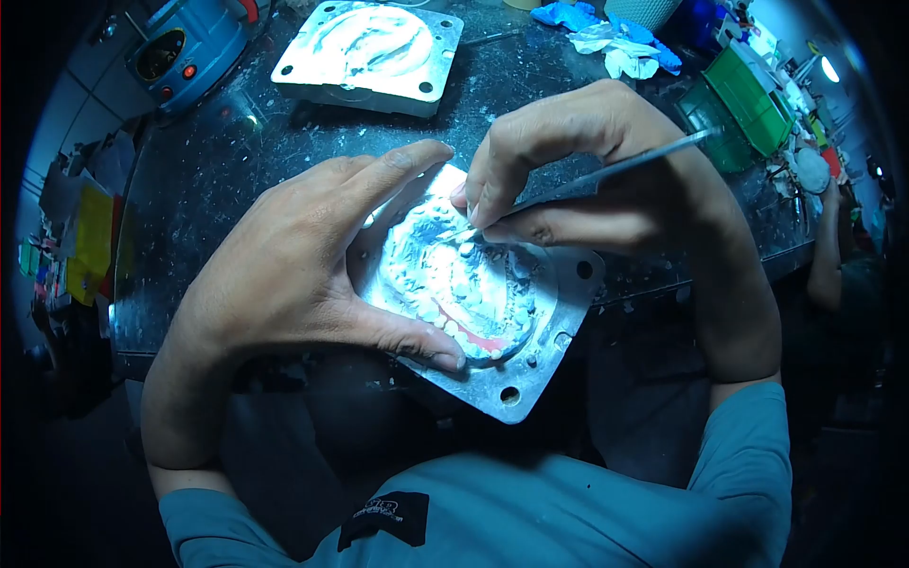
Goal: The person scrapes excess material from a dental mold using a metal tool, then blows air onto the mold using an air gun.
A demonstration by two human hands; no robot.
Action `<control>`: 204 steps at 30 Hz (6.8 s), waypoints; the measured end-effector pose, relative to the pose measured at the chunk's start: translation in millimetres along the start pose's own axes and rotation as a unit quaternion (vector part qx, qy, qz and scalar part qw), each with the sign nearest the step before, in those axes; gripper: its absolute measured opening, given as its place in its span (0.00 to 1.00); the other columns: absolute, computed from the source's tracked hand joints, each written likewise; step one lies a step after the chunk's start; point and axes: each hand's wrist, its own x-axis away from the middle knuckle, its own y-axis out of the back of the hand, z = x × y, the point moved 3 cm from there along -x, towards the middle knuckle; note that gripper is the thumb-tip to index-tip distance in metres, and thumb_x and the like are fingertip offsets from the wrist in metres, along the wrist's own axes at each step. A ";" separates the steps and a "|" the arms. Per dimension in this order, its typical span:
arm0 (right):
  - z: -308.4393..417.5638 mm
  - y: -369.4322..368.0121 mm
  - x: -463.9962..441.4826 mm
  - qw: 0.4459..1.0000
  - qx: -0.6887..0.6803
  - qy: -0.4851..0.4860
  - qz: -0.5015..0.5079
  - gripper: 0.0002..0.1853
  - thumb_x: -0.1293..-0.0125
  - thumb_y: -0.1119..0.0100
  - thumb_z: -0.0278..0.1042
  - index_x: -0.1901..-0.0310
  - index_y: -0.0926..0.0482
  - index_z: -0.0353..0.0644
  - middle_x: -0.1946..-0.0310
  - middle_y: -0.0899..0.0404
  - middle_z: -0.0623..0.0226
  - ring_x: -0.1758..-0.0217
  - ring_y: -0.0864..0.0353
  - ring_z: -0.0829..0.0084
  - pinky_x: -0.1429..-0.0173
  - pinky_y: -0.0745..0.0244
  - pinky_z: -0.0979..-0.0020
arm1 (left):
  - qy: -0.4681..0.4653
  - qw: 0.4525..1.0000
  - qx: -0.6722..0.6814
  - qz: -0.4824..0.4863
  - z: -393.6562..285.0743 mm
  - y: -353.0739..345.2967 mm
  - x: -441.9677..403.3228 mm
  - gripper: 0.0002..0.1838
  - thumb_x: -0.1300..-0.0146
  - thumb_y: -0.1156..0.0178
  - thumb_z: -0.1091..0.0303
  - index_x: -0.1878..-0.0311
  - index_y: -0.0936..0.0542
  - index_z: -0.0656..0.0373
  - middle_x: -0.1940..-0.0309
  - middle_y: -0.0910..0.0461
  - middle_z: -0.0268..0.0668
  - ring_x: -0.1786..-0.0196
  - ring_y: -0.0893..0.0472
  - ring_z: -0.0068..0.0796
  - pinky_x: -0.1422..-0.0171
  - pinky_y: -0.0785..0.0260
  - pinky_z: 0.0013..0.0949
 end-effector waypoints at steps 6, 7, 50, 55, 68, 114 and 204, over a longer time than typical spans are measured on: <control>0.7 2.9 -2.7 1.000 0.005 0.003 0.024 0.08 0.40 0.22 0.22 0.61 0.11 0.34 0.59 0.08 0.57 0.49 0.07 0.62 0.40 0.13 0.62 | 0.014 1.000 0.013 0.001 -0.8 -0.6 -0.7 0.75 0.72 0.11 0.32 0.19 0.32 0.62 0.34 0.18 0.54 0.32 0.18 0.54 0.25 0.29 0.51; 1.1 2.7 -2.6 1.000 0.015 0.009 0.025 0.08 0.41 0.22 0.22 0.61 0.11 0.34 0.59 0.08 0.57 0.49 0.07 0.62 0.39 0.13 0.62 | 0.014 1.000 0.013 0.001 -1.3 -0.5 -0.7 0.75 0.72 0.11 0.32 0.19 0.32 0.62 0.34 0.18 0.54 0.32 0.18 0.54 0.25 0.29 0.51; 8.4 -6.9 -1.8 0.992 0.113 0.049 -0.010 0.08 0.39 0.21 0.25 0.63 0.14 0.38 0.61 0.09 0.60 0.53 0.06 0.63 0.47 0.11 0.64 | 0.000 1.000 -0.007 0.000 -1.9 2.0 0.5 0.75 0.70 0.11 0.33 0.21 0.32 0.67 0.38 0.18 0.55 0.35 0.17 0.52 0.30 0.25 0.50; 1.9 -4.4 -2.0 0.997 0.065 0.052 -0.008 0.08 0.39 0.22 0.23 0.60 0.12 0.37 0.60 0.08 0.61 0.52 0.06 0.64 0.43 0.11 0.64 | 0.001 1.000 0.008 -0.002 -0.8 -0.4 -0.7 0.75 0.71 0.10 0.34 0.20 0.32 0.65 0.37 0.18 0.56 0.34 0.17 0.53 0.28 0.26 0.50; 4.7 -2.8 -3.5 0.994 0.102 0.037 0.023 0.08 0.43 0.20 0.22 0.62 0.10 0.37 0.61 0.08 0.58 0.50 0.05 0.61 0.43 0.10 0.62 | -0.006 1.000 -0.009 -0.027 -0.3 -3.0 0.7 0.73 0.71 0.11 0.32 0.22 0.30 0.65 0.35 0.19 0.56 0.32 0.18 0.55 0.27 0.26 0.51; 18.1 -14.3 -0.2 0.983 0.163 0.078 -0.026 0.07 0.42 0.20 0.24 0.64 0.11 0.38 0.63 0.08 0.62 0.55 0.05 0.64 0.49 0.09 0.65 | -0.001 1.000 -0.011 -0.023 1.3 -4.7 1.4 0.75 0.70 0.13 0.28 0.20 0.31 0.63 0.37 0.18 0.55 0.37 0.17 0.52 0.30 0.25 0.51; -5.8 12.0 0.8 0.986 -0.119 -0.120 0.008 0.10 0.35 0.23 0.29 0.60 0.14 0.33 0.61 0.10 0.56 0.52 0.08 0.65 0.42 0.13 0.64 | -0.030 0.998 0.033 -0.045 5.9 -1.9 -3.2 0.75 0.78 0.11 0.34 0.22 0.28 0.63 0.50 0.17 0.44 0.45 0.19 0.42 0.39 0.26 0.44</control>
